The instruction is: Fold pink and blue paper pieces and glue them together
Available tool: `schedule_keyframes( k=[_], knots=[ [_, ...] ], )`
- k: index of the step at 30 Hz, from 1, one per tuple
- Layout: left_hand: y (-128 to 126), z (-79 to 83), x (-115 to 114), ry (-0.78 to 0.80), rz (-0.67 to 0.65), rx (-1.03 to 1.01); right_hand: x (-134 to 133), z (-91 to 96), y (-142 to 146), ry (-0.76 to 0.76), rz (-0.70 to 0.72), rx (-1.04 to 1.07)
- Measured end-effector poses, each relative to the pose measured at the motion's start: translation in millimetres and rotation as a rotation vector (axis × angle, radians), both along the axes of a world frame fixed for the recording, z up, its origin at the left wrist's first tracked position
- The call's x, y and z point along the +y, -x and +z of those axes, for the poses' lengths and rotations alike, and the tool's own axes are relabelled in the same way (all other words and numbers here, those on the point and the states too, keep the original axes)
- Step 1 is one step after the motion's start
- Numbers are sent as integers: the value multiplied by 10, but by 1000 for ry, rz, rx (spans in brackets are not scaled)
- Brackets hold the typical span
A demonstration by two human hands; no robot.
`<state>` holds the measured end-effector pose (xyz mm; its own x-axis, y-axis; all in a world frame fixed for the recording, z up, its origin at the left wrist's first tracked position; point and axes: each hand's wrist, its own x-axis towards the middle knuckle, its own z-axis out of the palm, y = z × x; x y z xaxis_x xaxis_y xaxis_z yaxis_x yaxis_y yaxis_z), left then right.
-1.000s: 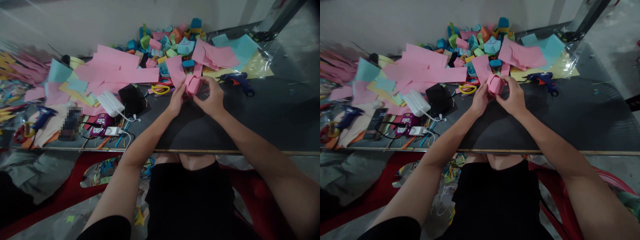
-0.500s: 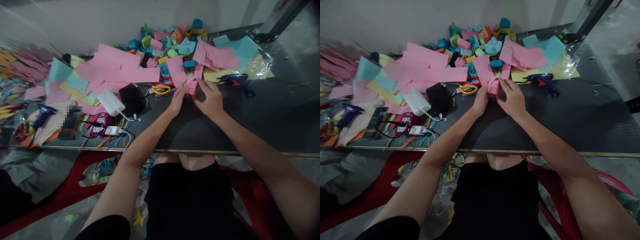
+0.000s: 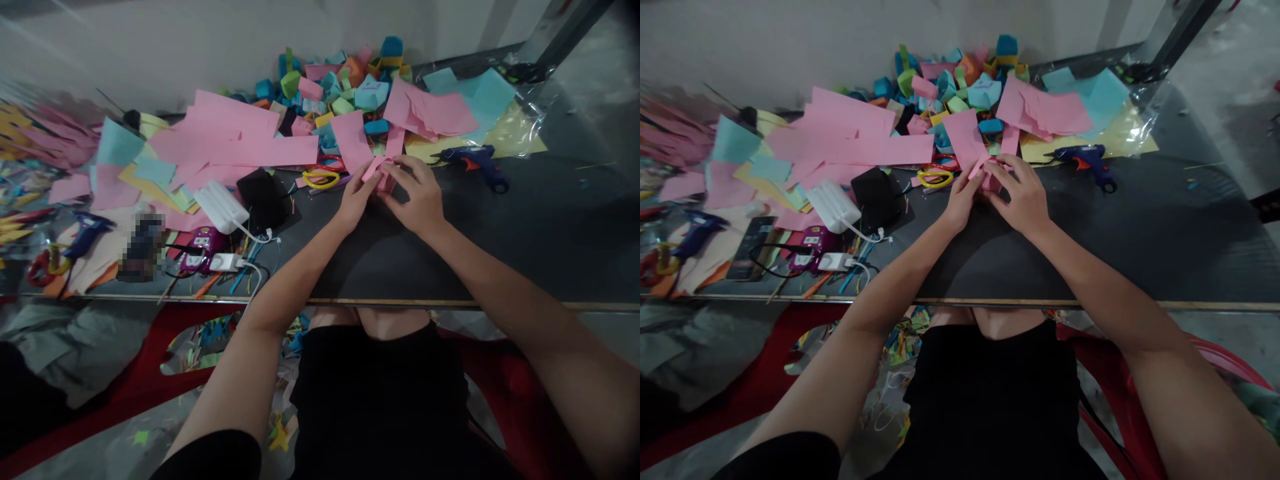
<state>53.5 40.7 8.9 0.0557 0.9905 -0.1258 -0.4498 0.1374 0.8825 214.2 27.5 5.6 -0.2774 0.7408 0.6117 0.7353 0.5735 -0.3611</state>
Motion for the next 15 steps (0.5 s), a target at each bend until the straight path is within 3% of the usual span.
schedule_keyframes(
  k=[9, 15],
  knots=[
    [14, -49, 75, 125, 34, -155, -15, -11, 15, 8, -43, -3],
    [19, 18, 9, 79, -6, -80, 17, -12, 8, 19, 19, -46]
  ],
)
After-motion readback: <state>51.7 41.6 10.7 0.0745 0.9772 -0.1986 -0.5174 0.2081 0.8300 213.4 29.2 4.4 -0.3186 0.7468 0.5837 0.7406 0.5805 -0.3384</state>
